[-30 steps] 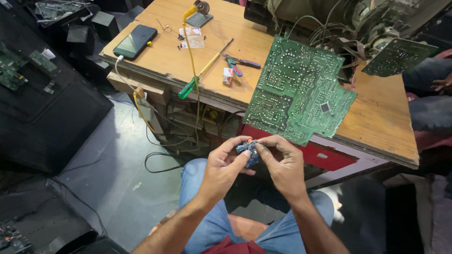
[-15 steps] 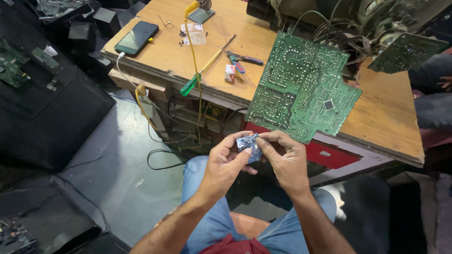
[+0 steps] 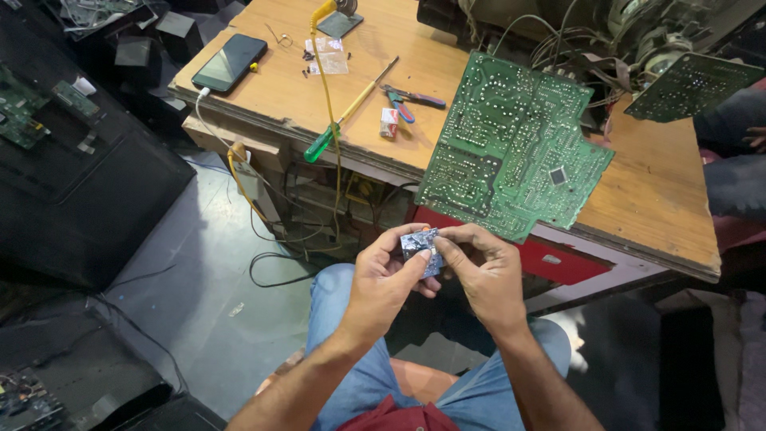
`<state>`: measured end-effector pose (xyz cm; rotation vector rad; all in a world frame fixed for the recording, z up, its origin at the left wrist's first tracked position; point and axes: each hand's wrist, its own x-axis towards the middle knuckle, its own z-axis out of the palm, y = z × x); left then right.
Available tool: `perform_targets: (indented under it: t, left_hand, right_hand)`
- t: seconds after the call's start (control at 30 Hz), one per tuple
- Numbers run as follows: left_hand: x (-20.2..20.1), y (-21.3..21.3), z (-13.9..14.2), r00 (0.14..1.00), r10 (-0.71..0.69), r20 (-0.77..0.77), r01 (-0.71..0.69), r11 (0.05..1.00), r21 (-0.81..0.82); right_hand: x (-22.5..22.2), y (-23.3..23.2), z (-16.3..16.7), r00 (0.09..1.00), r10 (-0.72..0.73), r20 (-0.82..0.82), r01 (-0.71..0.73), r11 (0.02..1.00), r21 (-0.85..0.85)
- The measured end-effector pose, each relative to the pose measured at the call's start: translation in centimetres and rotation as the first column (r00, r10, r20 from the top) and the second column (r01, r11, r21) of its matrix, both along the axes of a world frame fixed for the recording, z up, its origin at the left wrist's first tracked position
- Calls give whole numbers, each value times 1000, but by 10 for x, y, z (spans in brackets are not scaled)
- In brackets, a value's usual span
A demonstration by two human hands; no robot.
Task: The person sits at a repair bench holding a small circuit board in one hand and a soldering iron in the other, soldering components onto the board. They reposition the board, apply solder to its joints, set it on the bench, and continue soldering the board while it rests on the table.
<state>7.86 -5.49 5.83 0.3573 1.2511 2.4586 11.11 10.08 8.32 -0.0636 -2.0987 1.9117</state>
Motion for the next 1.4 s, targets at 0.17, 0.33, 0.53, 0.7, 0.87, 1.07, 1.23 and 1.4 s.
perform_targets:
  t: [0.17, 0.33, 0.53, 0.7, 0.87, 1.07, 1.23, 1.4]
  left_hand:
    - [10, 2, 7, 957, 197, -212, -235, 956, -172]
    - [14, -4, 16, 682, 306, -664, -544, 819, -181]
    - [19, -6, 20, 596, 287, -750, -632, 743, -218]
    - [20, -7, 20, 515, 297, -804, -665, 730, -156]
    - [21, -7, 18, 538, 292, -791, -652, 739, -171]
    - [21, -9, 18, 613, 279, -739, -585, 789, -187]
    - [20, -9, 16, 605, 280, -746, -574, 802, -165]
    - [14, 4, 7, 977, 147, -154, -161, 984, -82]
  right_hand:
    - [8, -10, 4, 988, -36, -151, 61, 985, 162]
    - [15, -18, 8, 931, -11, -366, 121, 953, 277]
    - [20, -20, 6, 875, -27, -484, 220, 911, 348]
    - [22, -23, 2, 839, -17, -544, 246, 904, 351]
    - [26, -26, -1, 866, -84, -493, 269, 909, 318]
    - [27, -28, 2, 874, -106, -474, 269, 918, 292]
    - [26, -25, 7, 911, -93, -401, 205, 948, 246]
    - [31, -11, 6, 971, -77, -226, 98, 992, 84]
